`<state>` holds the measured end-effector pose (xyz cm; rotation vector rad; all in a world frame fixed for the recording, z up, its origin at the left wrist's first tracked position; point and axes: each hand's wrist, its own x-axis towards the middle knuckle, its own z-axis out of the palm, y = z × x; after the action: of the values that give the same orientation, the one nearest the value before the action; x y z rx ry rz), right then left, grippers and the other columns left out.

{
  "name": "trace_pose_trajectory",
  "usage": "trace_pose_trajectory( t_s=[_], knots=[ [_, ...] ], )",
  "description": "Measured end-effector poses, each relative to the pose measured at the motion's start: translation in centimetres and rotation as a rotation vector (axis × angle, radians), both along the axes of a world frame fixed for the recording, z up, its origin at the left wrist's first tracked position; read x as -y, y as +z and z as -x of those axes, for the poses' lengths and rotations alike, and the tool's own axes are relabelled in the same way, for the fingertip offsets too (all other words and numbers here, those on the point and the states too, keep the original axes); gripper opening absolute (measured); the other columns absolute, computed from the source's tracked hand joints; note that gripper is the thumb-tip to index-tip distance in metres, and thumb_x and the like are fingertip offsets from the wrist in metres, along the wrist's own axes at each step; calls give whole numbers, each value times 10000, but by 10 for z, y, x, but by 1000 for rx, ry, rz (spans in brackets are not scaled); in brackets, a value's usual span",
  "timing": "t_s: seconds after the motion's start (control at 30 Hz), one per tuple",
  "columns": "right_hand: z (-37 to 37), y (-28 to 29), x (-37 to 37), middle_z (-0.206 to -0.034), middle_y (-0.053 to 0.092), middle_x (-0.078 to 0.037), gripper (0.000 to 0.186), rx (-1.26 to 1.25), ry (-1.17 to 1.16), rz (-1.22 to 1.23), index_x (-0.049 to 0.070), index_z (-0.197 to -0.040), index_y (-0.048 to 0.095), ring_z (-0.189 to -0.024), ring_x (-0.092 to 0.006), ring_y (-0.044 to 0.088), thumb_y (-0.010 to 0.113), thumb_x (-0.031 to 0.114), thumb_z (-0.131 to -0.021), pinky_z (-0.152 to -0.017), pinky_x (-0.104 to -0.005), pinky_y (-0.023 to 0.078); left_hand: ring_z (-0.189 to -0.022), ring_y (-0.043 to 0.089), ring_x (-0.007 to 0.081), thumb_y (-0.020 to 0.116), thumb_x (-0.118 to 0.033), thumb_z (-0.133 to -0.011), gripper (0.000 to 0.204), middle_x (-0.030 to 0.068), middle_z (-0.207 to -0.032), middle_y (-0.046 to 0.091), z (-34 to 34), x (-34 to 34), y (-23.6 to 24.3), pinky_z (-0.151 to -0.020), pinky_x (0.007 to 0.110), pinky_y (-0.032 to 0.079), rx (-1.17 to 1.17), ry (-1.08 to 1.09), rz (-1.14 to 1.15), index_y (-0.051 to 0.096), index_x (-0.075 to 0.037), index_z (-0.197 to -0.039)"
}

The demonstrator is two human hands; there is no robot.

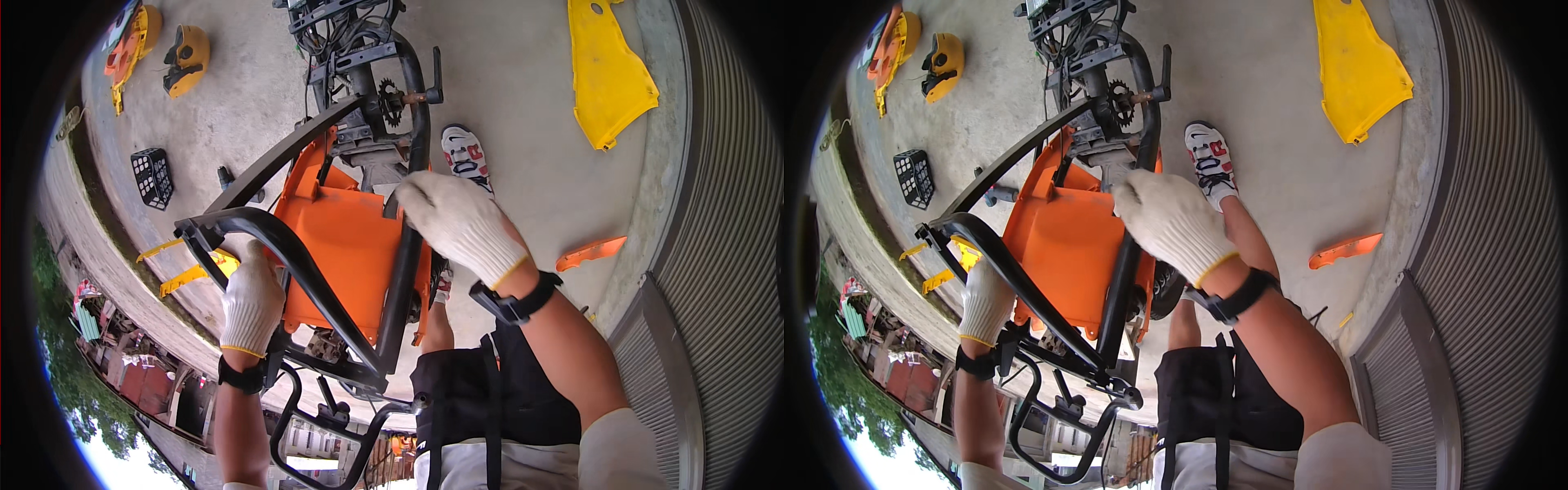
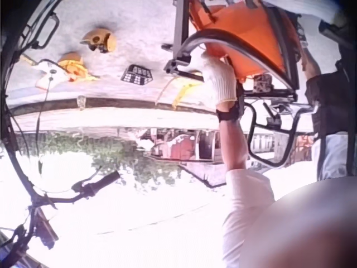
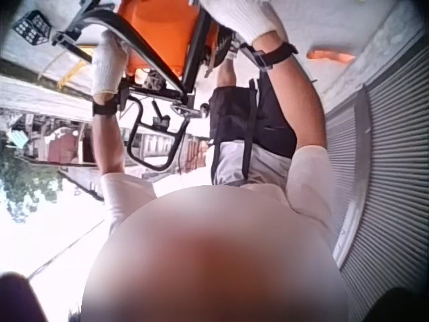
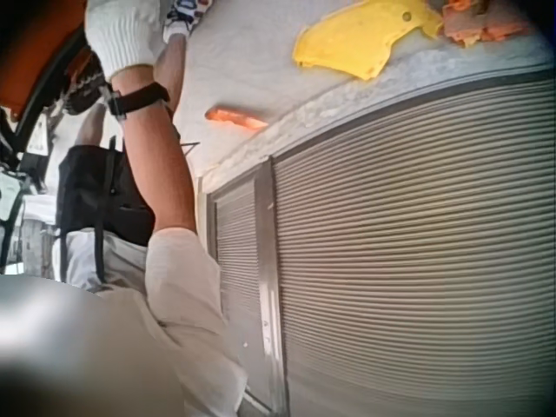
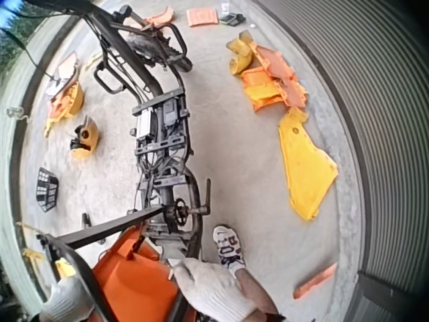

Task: Dismantling and inspecting components of an orange motorcycle frame in an outdoor area.

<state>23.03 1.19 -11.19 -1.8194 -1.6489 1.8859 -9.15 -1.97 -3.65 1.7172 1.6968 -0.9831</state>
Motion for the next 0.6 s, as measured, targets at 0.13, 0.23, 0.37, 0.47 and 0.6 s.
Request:
trace_pose_trajectory(
  t_s=[0.13,0.23,0.37,0.47,0.6],
  knots=[
    [95,-62,-61,-943,704,-248,404,96,350,-33,22,-986,730,-922,-403,694,449,312,-981,-816,-492,565,-822,672,414,559,-97,-901,151,223,-860,680,-6,-3,8,-678,476,545,67,70,5,578,-14,-1025],
    [152,-108,-79,-1127,717,-194,340,162,713,-203,51,-1154,721,-1005,-312,720,630,245,-890,-737,-475,595,-816,664,473,489,-55,-965,253,281,-873,678,-17,-8,21,-641,532,533,109,113,5,458,1,-1210],
    [179,-154,-75,-1148,725,-133,348,202,242,-11,109,-1164,725,-1032,-291,716,624,314,-901,-741,-510,592,-767,658,465,518,-98,-997,206,276,-859,670,-27,-13,32,-585,519,497,93,267,-22,504,-22,-1188],
    [192,-174,-73,-1153,732,-76,300,272,26,9,155,-1145,738,-1026,-269,718,599,319,-935,-732,-531,587,-766,658,460,513,-108,-1003,195,264,-839,672,-29,-11,35,-580,508,496,112,289,-61,519,-46,-1188],
    [203,-193,-76,-1288,657,-97,395,411,289,-1,142,-1237,683,-1148,-292,650,491,369,-976,-876,-469,534,-760,658,459,513,-128,-1010,184,257,-825,672,-26,-5,40,-584,502,493,190,368,-123,541,-55,-1176]
  ],
)
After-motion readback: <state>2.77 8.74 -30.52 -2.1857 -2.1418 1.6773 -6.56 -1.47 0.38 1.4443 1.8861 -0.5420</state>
